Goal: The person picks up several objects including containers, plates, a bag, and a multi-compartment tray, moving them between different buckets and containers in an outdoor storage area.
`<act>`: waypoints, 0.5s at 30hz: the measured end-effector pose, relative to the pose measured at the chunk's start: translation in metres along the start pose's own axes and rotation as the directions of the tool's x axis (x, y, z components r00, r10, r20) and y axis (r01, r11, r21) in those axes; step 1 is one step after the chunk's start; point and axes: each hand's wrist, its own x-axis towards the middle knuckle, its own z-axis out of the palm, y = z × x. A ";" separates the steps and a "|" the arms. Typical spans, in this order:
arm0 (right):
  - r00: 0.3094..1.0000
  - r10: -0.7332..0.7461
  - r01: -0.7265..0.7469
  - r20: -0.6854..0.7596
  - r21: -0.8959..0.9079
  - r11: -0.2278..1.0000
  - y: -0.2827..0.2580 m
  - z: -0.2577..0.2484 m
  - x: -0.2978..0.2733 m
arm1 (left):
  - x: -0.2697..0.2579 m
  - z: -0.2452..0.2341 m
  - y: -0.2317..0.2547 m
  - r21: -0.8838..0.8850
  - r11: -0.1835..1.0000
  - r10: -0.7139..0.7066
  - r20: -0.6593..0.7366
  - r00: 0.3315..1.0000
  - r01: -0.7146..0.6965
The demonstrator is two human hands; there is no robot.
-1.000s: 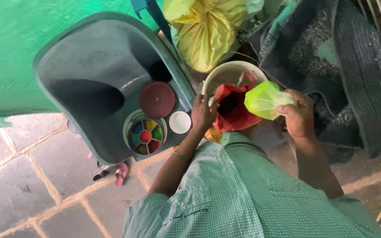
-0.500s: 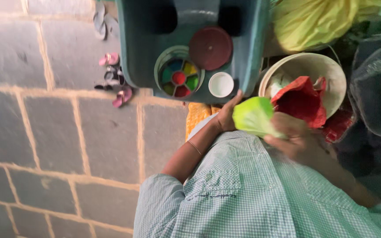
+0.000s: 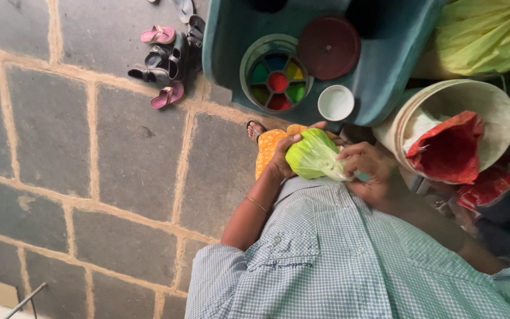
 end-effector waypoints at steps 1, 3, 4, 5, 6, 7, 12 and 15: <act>1.000 0.020 -0.020 -0.019 -0.028 0.999 -0.004 0.009 0.003 | -0.009 -0.002 0.009 0.002 1.000 0.011 0.004 1.000 -0.011; 0.997 0.056 -0.059 -0.045 -0.065 0.996 -0.013 0.030 0.011 | -0.027 -0.011 0.026 0.000 1.000 0.024 0.014 1.000 -0.024; 0.993 0.088 -0.095 -0.077 -0.094 0.991 -0.017 0.042 0.015 | -0.039 -0.019 0.035 0.038 0.999 0.036 -0.090 0.995 -0.033; 0.993 0.088 -0.096 -0.076 -0.098 0.991 -0.020 0.052 0.021 | -0.049 -0.028 0.044 0.075 0.996 0.051 -0.192 0.980 -0.037; 0.991 0.064 -0.082 -0.119 -0.151 0.985 -0.022 0.061 0.028 | -0.059 -0.038 0.053 0.074 0.997 0.049 -0.190 0.981 -0.035; 0.986 0.037 -0.070 -0.161 -0.205 0.976 -0.024 0.071 0.035 | -0.067 -0.050 0.062 0.098 0.992 0.096 -0.194 0.976 -0.078; 0.961 0.091 -0.136 -0.262 -0.157 0.978 -0.035 0.121 0.062 | -0.104 -0.116 0.096 0.093 0.977 0.210 -0.313 0.926 -0.190; 0.956 0.050 -0.104 -0.289 -0.173 0.980 -0.029 0.150 0.082 | -0.118 -0.140 0.117 0.058 0.966 0.257 -0.362 0.896 -0.254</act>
